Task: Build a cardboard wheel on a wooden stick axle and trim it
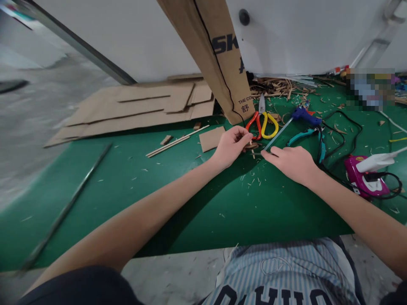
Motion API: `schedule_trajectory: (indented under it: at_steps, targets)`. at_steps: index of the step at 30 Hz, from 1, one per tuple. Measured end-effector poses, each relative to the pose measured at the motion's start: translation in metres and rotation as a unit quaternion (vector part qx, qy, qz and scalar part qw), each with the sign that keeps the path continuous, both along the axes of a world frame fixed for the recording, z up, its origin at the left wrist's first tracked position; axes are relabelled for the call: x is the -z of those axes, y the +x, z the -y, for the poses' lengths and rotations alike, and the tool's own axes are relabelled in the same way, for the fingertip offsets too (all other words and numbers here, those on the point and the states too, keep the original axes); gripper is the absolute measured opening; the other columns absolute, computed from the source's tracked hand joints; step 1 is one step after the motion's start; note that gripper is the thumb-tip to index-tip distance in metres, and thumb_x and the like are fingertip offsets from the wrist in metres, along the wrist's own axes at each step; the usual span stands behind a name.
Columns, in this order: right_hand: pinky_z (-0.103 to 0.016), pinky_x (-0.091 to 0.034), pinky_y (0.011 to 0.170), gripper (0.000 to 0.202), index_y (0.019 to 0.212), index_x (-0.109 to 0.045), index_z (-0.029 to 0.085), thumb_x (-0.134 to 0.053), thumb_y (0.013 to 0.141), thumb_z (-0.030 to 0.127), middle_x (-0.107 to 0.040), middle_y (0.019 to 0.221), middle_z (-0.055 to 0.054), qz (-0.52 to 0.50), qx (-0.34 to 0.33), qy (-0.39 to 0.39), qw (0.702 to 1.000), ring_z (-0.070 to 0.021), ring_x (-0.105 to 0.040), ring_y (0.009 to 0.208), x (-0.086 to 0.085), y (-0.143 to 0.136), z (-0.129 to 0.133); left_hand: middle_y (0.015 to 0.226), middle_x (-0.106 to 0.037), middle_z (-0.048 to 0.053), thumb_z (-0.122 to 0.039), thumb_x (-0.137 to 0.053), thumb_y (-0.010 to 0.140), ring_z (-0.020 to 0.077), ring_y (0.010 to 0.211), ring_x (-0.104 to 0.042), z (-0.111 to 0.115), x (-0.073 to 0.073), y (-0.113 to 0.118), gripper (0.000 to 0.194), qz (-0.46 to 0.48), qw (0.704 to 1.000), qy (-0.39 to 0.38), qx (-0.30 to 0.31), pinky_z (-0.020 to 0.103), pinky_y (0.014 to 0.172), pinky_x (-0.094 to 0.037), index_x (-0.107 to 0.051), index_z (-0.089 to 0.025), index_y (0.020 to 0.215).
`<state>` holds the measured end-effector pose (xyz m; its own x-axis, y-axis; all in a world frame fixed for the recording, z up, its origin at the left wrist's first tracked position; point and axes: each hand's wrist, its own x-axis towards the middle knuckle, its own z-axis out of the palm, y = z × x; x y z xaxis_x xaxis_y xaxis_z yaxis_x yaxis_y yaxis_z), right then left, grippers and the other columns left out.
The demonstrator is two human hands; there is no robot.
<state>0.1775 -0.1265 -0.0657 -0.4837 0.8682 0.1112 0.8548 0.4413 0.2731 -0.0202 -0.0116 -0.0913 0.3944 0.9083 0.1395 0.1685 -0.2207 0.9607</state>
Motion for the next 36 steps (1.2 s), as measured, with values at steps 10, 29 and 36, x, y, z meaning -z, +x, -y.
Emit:
schedule_trajectory:
  at_steps: [10, 29, 36]
  targets:
    - [-0.031, -0.014, 0.050, 0.051, 0.143, -0.054, 0.031, -0.038, 0.098, 0.013, -0.070, 0.107, -0.003, -0.002, 0.026, 0.011, 1.000, -0.0115, -0.054, 0.063, 0.0017, 0.0012, -0.0008, 0.064, -0.056, -0.004, -0.024, -0.063, 0.089, 0.0068, 0.050, -0.047, -0.0002, -0.0003, -0.0007, 0.014, 0.005, 1.000, 0.001, 0.008, 0.017, 0.042, -0.040, -0.055, -0.019, 0.078]
    - [-0.030, -0.014, 0.050, 0.049, 0.141, -0.055, 0.033, -0.041, 0.097, 0.016, -0.070, 0.104, -0.002, -0.016, 0.004, -0.050, 0.999, -0.0112, -0.052, 0.062, 0.0017, 0.0041, -0.0015, 0.068, -0.061, -0.002, -0.024, -0.060, 0.091, 0.0052, 0.047, -0.047, -0.0012, 0.0015, -0.0012, 0.013, -0.002, 1.000, 0.007, 0.010, 0.017, 0.042, -0.040, -0.057, -0.019, 0.080]
    - [-0.031, -0.015, 0.051, 0.054, 0.145, -0.052, 0.031, -0.040, 0.096, 0.012, -0.070, 0.107, -0.003, -0.015, 0.018, 0.006, 1.000, -0.0114, -0.051, 0.064, 0.0066, 0.0034, 0.0007, 0.067, -0.061, -0.002, -0.025, -0.063, 0.090, 0.0053, 0.050, -0.048, 0.0001, -0.0004, -0.0018, 0.014, 0.005, 1.000, 0.011, 0.016, 0.016, 0.043, -0.040, -0.057, -0.018, 0.079]
